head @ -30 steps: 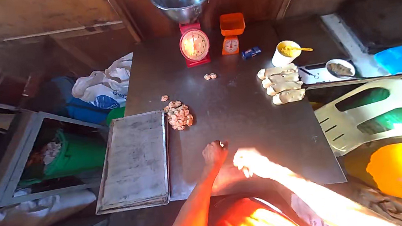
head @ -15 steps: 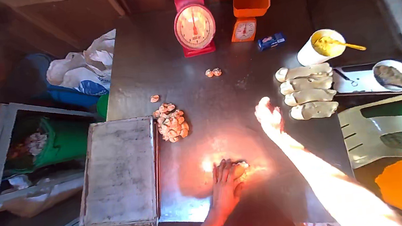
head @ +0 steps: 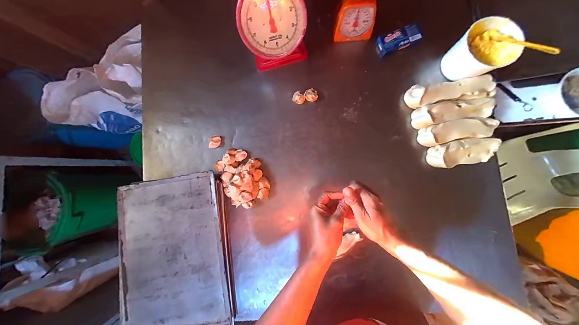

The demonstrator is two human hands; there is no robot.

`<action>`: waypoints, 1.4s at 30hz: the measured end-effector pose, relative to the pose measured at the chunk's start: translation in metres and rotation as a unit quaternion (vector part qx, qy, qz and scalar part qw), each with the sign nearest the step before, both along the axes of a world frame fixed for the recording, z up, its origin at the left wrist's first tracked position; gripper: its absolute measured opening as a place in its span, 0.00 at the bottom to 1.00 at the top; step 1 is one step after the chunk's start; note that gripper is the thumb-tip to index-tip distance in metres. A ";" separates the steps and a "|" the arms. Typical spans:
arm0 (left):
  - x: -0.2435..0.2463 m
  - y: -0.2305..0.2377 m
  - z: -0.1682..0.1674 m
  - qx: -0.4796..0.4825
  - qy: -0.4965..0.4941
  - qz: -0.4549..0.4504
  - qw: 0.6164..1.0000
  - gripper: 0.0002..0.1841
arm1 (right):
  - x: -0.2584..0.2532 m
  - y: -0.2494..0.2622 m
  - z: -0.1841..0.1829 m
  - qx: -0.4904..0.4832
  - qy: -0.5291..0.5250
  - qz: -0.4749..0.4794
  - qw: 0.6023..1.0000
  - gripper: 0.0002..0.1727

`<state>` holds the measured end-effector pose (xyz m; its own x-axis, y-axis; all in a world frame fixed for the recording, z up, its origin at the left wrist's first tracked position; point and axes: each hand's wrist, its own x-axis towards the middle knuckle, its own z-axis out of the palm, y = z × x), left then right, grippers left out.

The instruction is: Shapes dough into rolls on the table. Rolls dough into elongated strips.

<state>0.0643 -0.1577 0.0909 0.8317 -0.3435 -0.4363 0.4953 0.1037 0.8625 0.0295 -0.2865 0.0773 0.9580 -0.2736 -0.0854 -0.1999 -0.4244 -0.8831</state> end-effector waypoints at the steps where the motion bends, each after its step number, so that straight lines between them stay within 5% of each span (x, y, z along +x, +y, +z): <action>1: -0.004 -0.002 0.002 0.003 0.017 -0.016 1.000 0.07 | -0.008 0.000 0.002 -0.039 0.011 -0.022 0.999 0.28; 7: -0.016 0.004 -0.004 0.029 0.058 -0.031 0.997 0.07 | -0.019 0.004 -0.007 -0.170 0.057 -0.029 0.983 0.28; 11: -0.013 0.020 -0.030 0.083 0.039 0.006 0.996 0.06 | -0.008 0.006 -0.010 -0.055 0.222 0.097 0.969 0.33; 14: 0.001 0.042 -0.056 0.125 0.045 0.094 0.987 0.06 | 0.012 0.001 0.003 0.031 0.155 0.190 0.969 0.28; 17: 0.015 0.074 -0.064 0.189 0.011 0.163 0.968 0.09 | 0.090 -0.041 0.006 -0.040 0.139 0.152 0.978 0.25; 23: -0.011 0.127 -0.042 0.227 -0.016 0.147 0.963 0.14 | 0.254 -0.116 -0.069 -0.205 0.016 0.087 0.975 0.16; 27: -0.049 0.144 -0.037 0.273 -0.018 0.197 0.941 0.12 | 0.295 -0.104 -0.092 -0.232 0.044 0.109 0.966 0.15; 31: -0.084 0.151 -0.031 0.354 -0.073 0.150 0.920 0.13 | 0.307 -0.104 -0.108 -0.208 0.032 0.090 0.973 0.15; 35: -0.110 0.149 -0.031 0.389 -0.108 0.084 0.911 0.09 | 0.250 -0.092 -0.082 -0.201 0.034 0.066 0.977 0.38; 38: -0.112 0.145 -0.039 0.373 -0.146 0.054 0.915 0.09 | 0.143 -0.074 -0.050 -0.196 -0.023 0.100 0.975 0.28; 42: -0.106 0.140 -0.065 0.374 -0.186 -0.022 0.908 0.11 | -0.045 -0.025 -0.059 -0.171 -0.004 0.182 0.968 0.22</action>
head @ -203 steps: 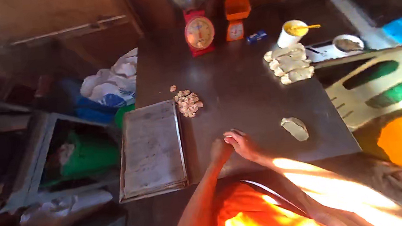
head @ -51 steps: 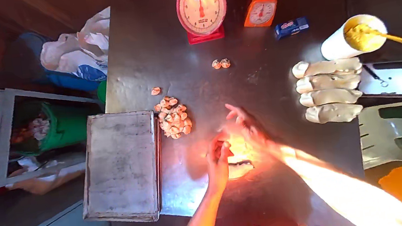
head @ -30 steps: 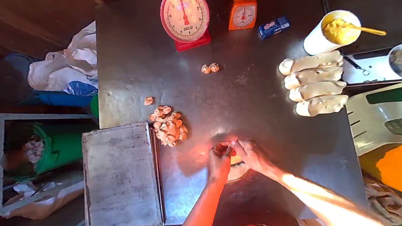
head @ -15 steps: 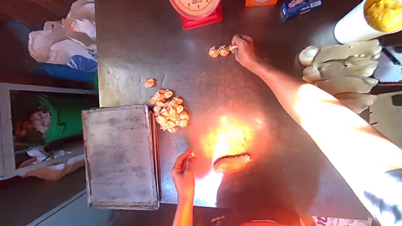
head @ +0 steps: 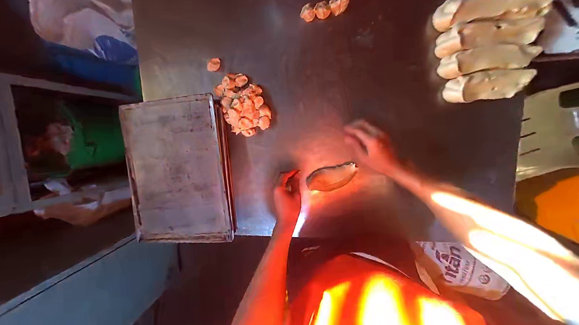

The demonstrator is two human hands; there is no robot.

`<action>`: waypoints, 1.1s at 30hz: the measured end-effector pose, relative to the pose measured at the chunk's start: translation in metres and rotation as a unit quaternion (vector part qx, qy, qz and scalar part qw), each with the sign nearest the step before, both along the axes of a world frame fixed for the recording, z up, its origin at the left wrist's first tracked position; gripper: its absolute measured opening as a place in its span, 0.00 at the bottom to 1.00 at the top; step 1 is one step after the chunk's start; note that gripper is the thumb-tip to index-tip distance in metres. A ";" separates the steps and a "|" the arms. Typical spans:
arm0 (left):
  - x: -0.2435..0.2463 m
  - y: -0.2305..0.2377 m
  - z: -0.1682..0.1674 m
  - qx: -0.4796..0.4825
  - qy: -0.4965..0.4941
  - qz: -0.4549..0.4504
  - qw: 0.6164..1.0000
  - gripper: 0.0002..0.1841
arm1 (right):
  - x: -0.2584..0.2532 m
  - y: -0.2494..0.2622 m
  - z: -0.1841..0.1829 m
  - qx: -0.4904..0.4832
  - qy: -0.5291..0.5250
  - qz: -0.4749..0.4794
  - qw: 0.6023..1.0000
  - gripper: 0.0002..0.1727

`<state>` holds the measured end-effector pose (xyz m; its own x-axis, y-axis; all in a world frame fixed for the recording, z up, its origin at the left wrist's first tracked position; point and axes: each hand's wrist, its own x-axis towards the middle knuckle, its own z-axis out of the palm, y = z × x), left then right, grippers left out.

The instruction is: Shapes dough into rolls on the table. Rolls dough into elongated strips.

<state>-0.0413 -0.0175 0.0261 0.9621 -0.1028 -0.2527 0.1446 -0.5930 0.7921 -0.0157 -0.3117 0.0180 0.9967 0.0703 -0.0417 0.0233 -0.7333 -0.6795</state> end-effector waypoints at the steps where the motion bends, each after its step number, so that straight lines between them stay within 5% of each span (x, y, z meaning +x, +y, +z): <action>1: 0.001 -0.002 -0.012 0.016 0.006 -0.033 0.999 0.14 | -0.032 0.014 -0.009 0.001 0.004 0.016 1.000 0.25; 5: -0.035 -0.041 -0.041 0.157 -0.008 -0.169 0.973 0.28 | -0.088 0.065 -0.029 -0.062 0.089 0.100 0.989 0.47; 8: -0.043 -0.062 -0.041 0.210 0.014 -0.162 0.964 0.26 | -0.097 0.095 -0.040 -0.140 0.057 0.064 0.986 0.34; 11: -0.014 -0.050 -0.013 0.164 0.074 -0.241 0.954 0.28 | -0.091 0.100 -0.009 -0.158 0.144 0.045 0.976 0.26; 15: 0.005 -0.012 0.037 0.208 -0.007 -0.298 0.932 0.38 | -0.092 0.083 0.044 -0.192 0.145 0.036 0.970 0.33; 19: -0.020 0.003 -0.014 0.251 0.006 -0.219 0.943 0.31 | -0.115 0.085 0.003 -0.194 0.170 -0.024 0.966 0.43; 23: -0.066 -0.010 -0.021 0.214 -0.101 -0.174 0.956 0.17 | -0.154 0.125 -0.002 -0.162 0.041 -0.032 0.985 0.32; 25: -0.084 -0.024 -0.030 0.180 -0.140 -0.193 0.954 0.20 | -0.158 0.130 -0.017 -0.143 0.013 0.003 0.990 0.31; 28: -0.076 -0.044 -0.063 0.241 -0.139 -0.205 0.938 0.28 | -0.118 0.108 -0.053 -0.196 0.023 0.037 0.980 0.32; 33: 0.061 -0.066 -0.091 0.319 -0.210 -0.171 0.908 0.40 | 0.014 0.055 -0.069 -0.267 0.023 -0.046 0.962 0.49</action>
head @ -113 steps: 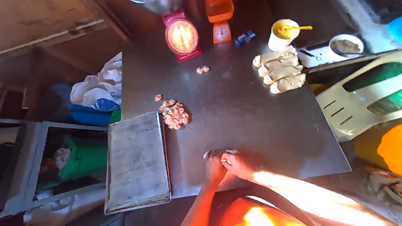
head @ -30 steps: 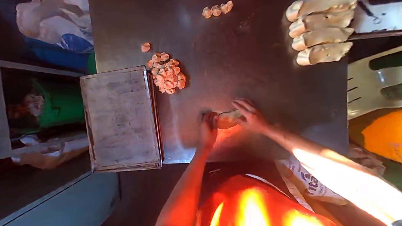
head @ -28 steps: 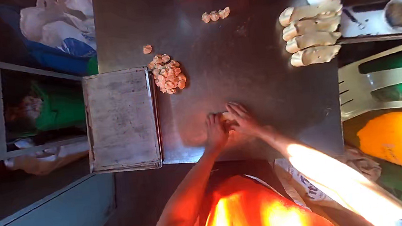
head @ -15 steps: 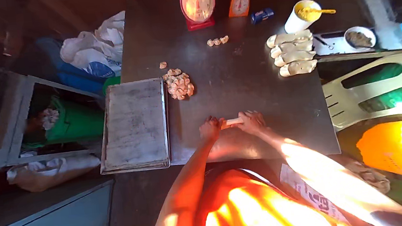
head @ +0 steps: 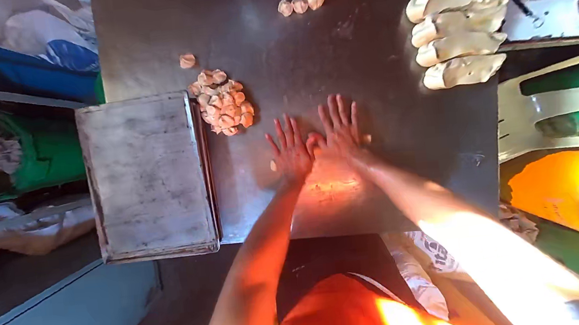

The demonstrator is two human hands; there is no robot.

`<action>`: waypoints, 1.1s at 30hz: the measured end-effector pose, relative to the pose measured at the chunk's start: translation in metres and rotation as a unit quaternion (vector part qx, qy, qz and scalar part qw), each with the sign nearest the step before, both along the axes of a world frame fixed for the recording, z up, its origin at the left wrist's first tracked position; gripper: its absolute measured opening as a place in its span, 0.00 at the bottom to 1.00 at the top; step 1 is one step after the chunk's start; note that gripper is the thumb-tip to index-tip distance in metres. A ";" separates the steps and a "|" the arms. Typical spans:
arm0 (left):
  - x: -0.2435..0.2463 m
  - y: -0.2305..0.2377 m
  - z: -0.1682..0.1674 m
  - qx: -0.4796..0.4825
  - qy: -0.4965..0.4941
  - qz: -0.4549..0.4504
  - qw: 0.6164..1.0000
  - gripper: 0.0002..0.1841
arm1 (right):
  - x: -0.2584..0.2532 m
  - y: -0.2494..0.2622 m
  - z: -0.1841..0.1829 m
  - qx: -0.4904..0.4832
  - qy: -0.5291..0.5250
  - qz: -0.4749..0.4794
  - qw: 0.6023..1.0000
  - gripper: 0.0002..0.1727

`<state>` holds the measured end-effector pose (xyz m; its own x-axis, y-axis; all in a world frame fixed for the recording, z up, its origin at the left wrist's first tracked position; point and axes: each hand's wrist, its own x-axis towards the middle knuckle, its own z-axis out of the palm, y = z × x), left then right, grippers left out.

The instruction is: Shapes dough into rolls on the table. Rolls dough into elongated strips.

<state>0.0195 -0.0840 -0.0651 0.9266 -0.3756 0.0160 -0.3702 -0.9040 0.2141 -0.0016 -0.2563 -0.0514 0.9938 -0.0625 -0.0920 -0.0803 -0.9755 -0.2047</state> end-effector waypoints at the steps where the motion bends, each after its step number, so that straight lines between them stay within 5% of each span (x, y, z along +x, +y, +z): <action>1: 0.025 -0.002 0.002 -0.003 -0.008 -0.012 1.000 0.41 | 0.020 -0.007 0.000 -0.012 -0.015 -0.018 1.000 0.52; 3: 0.044 -0.001 0.009 -0.005 0.007 -0.080 0.997 0.36 | 0.024 -0.010 -0.001 -0.007 -0.031 -0.003 0.999 0.50; 6: -0.015 0.018 0.020 -0.020 0.052 -0.196 0.979 0.31 | -0.056 0.006 0.008 0.038 -0.003 0.069 0.997 0.41; 9: -0.114 0.041 0.036 -0.003 0.094 -0.158 0.983 0.29 | -0.151 0.026 0.023 0.054 0.034 0.052 0.997 0.39; 11: -0.150 0.042 0.043 0.009 0.095 -0.108 0.990 0.30 | -0.170 0.030 0.027 0.052 0.043 0.032 0.997 0.40; 16: -0.048 0.016 0.017 0.036 0.033 0.001 0.999 0.36 | -0.051 -0.010 0.003 -0.001 -0.010 -0.049 0.999 0.43; 20: 0.034 0.031 0.004 -0.003 -0.022 -0.048 0.999 0.39 | 0.018 -0.056 -0.004 -0.043 -0.058 -0.090 0.993 0.49; 25: -0.064 0.084 0.014 -0.013 0.006 -0.112 0.994 0.39 | -0.123 -0.039 0.015 -0.037 -0.022 -0.056 0.998 0.55; 28: -0.128 0.109 0.037 -0.018 0.079 -0.114 0.990 0.38 | -0.215 -0.033 0.034 -0.045 0.046 -0.058 0.996 0.39; 29: -0.138 0.109 0.049 -0.018 0.119 -0.097 0.988 0.39 | -0.229 -0.034 0.045 -0.046 0.055 -0.069 0.995 0.31; 33: -0.143 0.069 0.108 -0.087 0.233 -0.062 0.967 0.46 | -0.205 -0.019 0.126 0.053 0.213 -0.144 0.965 0.25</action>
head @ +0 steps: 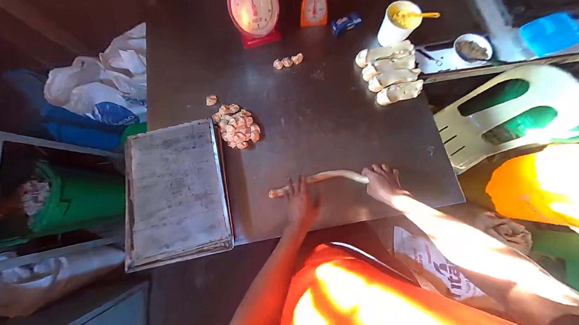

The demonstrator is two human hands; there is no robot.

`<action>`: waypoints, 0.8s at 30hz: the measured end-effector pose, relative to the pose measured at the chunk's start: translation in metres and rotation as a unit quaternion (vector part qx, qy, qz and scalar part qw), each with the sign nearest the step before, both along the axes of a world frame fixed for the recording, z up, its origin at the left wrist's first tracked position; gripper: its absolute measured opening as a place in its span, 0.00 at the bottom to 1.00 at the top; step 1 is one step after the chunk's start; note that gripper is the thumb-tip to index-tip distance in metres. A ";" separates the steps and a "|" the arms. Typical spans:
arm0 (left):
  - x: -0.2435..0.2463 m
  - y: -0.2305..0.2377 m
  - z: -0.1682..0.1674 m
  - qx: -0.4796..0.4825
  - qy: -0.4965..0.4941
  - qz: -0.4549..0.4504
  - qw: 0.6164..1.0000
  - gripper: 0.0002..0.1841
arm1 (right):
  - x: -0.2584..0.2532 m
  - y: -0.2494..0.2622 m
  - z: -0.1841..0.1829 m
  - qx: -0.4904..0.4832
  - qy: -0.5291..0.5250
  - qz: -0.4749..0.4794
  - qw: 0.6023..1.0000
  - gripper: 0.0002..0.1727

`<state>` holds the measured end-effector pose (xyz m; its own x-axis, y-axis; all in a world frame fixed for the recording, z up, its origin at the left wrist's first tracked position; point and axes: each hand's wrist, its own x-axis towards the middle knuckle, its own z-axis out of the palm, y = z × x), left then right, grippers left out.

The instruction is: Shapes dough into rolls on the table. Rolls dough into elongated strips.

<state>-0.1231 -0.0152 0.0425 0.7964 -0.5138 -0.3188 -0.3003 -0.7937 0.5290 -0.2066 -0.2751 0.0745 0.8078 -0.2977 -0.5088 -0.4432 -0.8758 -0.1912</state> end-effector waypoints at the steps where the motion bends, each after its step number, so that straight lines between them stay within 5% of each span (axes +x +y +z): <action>1: 0.002 -0.013 0.013 -0.047 0.003 -0.021 0.999 0.45 | 0.011 0.013 0.027 0.054 0.001 0.000 0.999 0.23; 4: 0.010 -0.042 0.044 -0.246 0.049 -0.036 0.967 0.32 | 0.024 0.064 0.085 0.180 -0.247 0.025 0.952 0.17; 6: 0.019 -0.047 0.059 -0.334 0.111 0.007 0.936 0.21 | 0.034 0.086 0.079 0.166 -0.440 0.054 0.881 0.16; 7: 0.025 -0.045 0.067 -0.337 0.133 0.011 0.932 0.21 | 0.039 0.090 0.075 0.128 -0.460 0.057 0.877 0.17; 10: 0.033 -0.034 0.078 -0.257 0.124 -0.050 0.957 0.29 | 0.059 0.093 0.073 0.039 -0.307 0.036 0.950 0.30; 14: 0.047 -0.038 0.097 -0.157 0.072 0.026 0.985 0.18 | 0.090 0.090 0.087 0.096 -0.281 0.113 0.948 0.32; 18: 0.080 -0.063 0.117 -0.034 0.067 0.106 0.992 0.18 | 0.125 0.083 0.109 0.103 -0.212 0.126 0.964 0.33; 24: 0.142 -0.097 0.078 0.168 0.032 -0.033 0.985 0.26 | 0.194 0.047 0.037 0.236 -0.135 -0.049 0.961 0.26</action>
